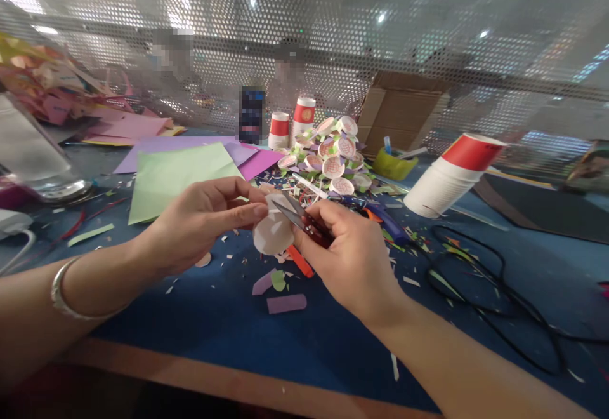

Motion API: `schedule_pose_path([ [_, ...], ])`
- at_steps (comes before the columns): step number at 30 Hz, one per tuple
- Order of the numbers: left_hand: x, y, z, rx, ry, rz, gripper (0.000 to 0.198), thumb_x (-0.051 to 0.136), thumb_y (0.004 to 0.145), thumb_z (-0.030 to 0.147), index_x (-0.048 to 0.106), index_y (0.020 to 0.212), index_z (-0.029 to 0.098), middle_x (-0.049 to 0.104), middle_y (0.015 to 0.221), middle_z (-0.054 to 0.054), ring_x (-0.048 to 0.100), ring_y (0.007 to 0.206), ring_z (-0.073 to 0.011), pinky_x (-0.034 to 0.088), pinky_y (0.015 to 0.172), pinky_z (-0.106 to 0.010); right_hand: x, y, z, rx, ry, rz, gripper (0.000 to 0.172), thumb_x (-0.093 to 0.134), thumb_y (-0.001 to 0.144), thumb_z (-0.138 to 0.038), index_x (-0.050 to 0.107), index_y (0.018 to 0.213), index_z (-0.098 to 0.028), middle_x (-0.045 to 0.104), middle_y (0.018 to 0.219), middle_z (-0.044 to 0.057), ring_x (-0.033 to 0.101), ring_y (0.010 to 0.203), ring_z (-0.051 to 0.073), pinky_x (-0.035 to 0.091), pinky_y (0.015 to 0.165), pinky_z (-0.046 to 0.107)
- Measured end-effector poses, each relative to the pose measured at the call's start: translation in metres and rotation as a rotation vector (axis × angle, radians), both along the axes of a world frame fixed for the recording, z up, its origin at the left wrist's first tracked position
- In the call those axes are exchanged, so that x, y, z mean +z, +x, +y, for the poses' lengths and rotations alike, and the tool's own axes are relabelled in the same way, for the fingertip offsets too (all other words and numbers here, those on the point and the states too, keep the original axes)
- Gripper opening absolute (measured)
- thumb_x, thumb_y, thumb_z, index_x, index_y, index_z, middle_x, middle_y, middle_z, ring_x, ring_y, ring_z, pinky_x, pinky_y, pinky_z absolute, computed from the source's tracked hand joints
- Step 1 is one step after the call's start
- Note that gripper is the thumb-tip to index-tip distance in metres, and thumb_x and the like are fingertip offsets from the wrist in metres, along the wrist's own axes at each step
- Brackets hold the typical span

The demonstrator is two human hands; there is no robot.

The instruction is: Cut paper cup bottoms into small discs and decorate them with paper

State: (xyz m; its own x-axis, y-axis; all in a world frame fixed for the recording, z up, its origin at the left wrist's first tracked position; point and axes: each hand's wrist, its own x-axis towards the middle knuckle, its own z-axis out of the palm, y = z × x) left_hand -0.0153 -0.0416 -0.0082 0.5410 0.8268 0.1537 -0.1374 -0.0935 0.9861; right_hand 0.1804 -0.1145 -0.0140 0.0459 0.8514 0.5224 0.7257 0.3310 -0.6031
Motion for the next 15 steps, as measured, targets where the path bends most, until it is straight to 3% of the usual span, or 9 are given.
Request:
schedule_pose_path([
  [6, -0.002, -0.002, -0.003, 0.012, 0.133, 0.078, 0.029, 0.078, 0.084, 0.039, 0.063, 0.091, 0.016, 0.071, 0.081, -0.003, 0.069, 0.081, -0.0169, 0.054, 0.072, -0.030, 0.002, -0.001, 0.001, -0.016, 0.021, 0.001, 0.017, 0.069, 0.087, -0.030, 0.066, 0.075, -0.019, 0.057, 0.057, -0.004, 0.047, 0.051, 0.009, 0.038, 0.047, 0.020],
  [15, -0.002, -0.001, -0.012, 0.022, 0.291, 0.065, 0.031, 0.080, 0.083, 0.030, 0.059, 0.102, 0.017, 0.068, 0.094, -0.003, 0.066, 0.072, -0.0116, 0.055, 0.063, -0.026, 0.003, -0.001, 0.001, -0.012, 0.019, 0.005, 0.016, 0.069, 0.087, -0.029, 0.067, 0.075, -0.018, 0.056, 0.058, -0.004, 0.044, 0.051, 0.008, 0.036, 0.047, 0.019],
])
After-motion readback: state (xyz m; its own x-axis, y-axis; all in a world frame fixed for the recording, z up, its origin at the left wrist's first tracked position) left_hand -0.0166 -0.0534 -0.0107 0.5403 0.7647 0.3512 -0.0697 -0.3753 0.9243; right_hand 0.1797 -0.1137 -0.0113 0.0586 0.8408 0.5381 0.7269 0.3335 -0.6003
